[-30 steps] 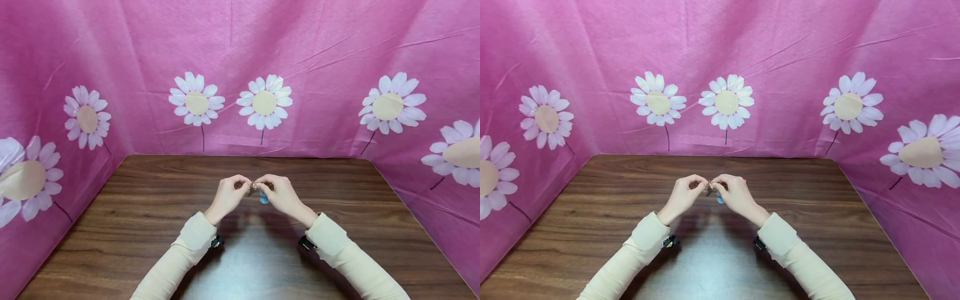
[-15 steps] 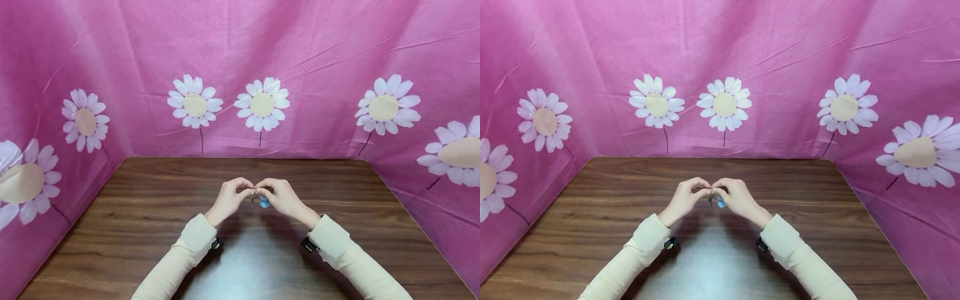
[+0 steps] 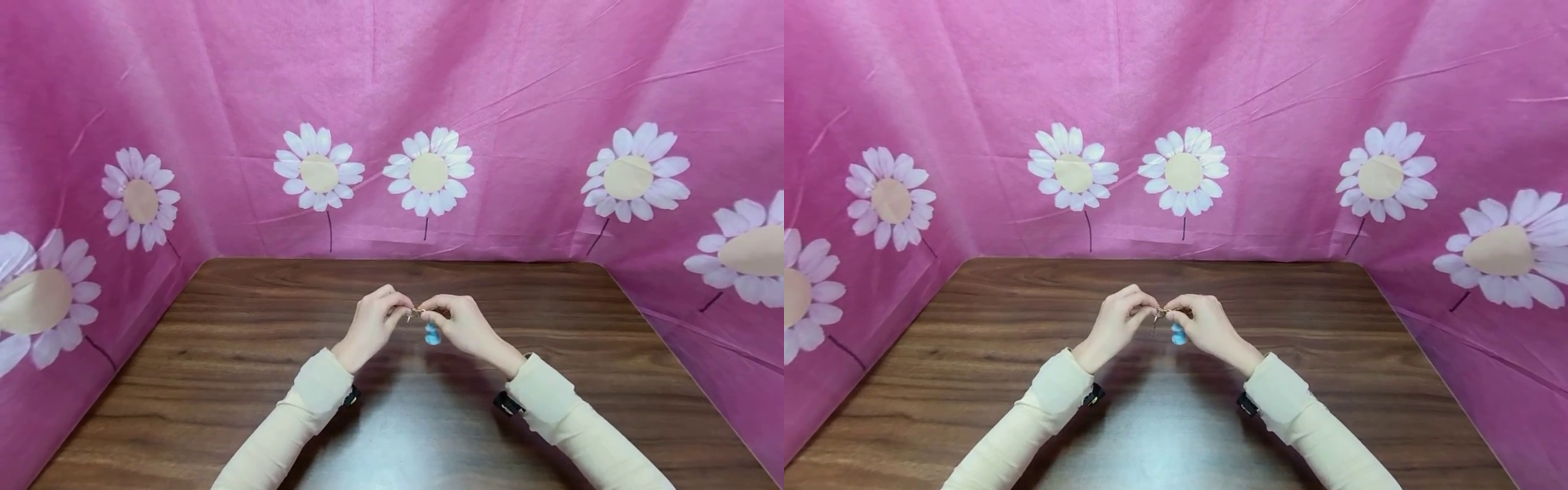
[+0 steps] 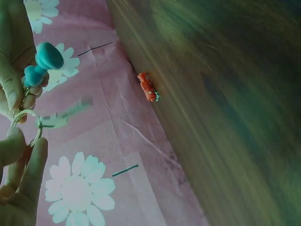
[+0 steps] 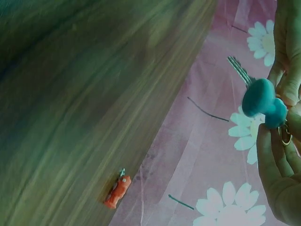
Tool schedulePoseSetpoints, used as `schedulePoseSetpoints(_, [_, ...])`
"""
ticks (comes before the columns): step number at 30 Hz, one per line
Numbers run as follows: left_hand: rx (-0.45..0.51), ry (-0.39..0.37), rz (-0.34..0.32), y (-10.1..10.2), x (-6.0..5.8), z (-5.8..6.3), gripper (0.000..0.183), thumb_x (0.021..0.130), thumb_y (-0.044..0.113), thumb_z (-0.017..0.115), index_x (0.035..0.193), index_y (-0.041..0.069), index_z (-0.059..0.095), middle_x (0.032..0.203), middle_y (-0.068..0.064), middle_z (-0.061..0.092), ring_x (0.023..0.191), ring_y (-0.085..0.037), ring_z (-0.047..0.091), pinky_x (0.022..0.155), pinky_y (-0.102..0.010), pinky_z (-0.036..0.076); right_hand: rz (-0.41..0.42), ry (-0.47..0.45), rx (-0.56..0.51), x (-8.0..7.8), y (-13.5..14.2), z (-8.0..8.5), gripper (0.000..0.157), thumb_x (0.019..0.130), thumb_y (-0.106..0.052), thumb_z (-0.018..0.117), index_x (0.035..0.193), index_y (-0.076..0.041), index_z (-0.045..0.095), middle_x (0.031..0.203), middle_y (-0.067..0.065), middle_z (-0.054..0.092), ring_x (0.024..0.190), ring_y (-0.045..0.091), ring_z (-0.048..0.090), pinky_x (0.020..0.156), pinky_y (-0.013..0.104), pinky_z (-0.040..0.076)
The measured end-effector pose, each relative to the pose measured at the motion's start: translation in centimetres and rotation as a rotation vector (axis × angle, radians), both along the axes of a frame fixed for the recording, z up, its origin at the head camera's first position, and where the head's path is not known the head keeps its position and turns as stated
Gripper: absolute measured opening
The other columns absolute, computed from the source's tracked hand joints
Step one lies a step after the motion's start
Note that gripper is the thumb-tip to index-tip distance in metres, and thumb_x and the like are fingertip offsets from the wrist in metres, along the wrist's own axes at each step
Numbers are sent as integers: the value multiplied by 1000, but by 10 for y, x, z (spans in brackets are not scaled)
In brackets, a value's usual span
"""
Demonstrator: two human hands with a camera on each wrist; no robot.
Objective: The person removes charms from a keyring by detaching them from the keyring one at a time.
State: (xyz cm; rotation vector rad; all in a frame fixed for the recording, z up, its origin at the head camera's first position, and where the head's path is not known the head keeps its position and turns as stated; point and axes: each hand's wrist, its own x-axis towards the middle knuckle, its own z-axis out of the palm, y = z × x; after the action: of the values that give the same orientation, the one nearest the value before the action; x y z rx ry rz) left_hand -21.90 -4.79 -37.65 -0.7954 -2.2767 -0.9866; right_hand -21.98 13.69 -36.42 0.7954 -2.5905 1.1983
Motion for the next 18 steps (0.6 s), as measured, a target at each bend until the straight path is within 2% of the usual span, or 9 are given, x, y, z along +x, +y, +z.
schedulePoseSetpoints(4, [55,31,17,-1,3,-2,3,79,11,67,79,8,65,71,1,55,61,-7,51,56,-19,44,-5,-74,-56,2,-2,-2,11,84,-10,65,93,-9,71,76,2,69,57,4,58,58,20,50])
schedulePoseSetpoints(10, [156,27,9,-2,0,3,6,81,11,65,79,6,66,71,-2,56,62,-9,51,57,-22,47,-6,-51,-112,0,-4,4,11,82,-9,66,92,-8,71,73,4,69,58,7,59,57,23,51])
schedulePoseSetpoints(14, [222,-44,-8,-1,-2,5,5,81,9,65,78,5,65,72,-3,57,65,-10,53,58,-20,47,-6,-37,-109,-1,-4,6,11,82,-10,66,92,-8,71,78,7,70,60,7,61,59,26,52])
schedulePoseSetpoints(18, [349,-180,-40,2,-2,5,5,81,5,66,79,0,64,74,-8,59,69,-15,57,61,-21,48,-3,-37,-123,-1,-3,6,11,82,-7,66,92,-7,70,78,9,70,60,8,61,59,26,52])
